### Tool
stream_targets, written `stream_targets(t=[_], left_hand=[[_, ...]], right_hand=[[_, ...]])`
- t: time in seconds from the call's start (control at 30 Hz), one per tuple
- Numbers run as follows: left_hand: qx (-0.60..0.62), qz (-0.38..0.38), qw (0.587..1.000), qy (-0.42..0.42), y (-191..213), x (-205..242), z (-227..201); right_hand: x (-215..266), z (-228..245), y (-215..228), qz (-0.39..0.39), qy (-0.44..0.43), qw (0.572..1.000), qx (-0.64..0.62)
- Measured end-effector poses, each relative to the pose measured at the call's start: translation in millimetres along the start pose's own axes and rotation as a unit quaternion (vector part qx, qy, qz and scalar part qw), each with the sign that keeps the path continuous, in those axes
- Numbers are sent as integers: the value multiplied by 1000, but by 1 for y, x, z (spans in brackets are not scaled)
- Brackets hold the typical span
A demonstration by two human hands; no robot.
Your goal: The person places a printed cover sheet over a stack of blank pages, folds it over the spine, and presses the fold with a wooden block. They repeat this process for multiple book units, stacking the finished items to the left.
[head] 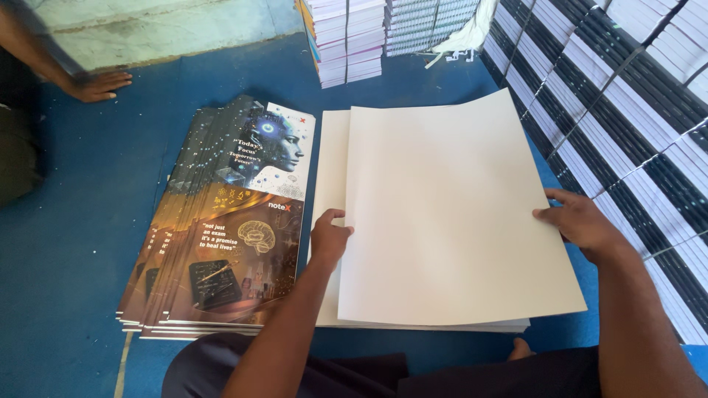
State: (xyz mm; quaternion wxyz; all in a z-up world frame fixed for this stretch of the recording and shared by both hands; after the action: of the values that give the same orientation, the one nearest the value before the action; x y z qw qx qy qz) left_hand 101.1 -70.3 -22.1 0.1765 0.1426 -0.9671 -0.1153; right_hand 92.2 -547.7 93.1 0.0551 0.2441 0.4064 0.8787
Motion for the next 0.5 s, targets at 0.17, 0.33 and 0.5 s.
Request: stream_targets(t=[0.17, 0.33, 0.5], left_hand=[[-55, -21, 998, 25, -5, 4, -1], [-99, -7, 994, 43, -16, 5, 9], [-128, -15, 991, 31, -24, 3, 11]], right_hand=[[10, 18, 11, -28, 25, 999, -4], [23, 36, 16, -16, 80, 994, -70], [32, 45, 25, -44, 89, 994, -35]])
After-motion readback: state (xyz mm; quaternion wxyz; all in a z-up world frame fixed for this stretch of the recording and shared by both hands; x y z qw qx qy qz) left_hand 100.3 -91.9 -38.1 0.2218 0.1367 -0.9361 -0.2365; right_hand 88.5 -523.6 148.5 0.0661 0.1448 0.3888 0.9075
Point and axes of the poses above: each hand's wrist, its own x-axis away from the middle knuckle, its own y-axis out of the back of the hand, z = x × y, the point moved 10 cm from there along -x, towards the middle knuckle, and after that the axes turned 12 degrees about x, right-handed, at the moved point
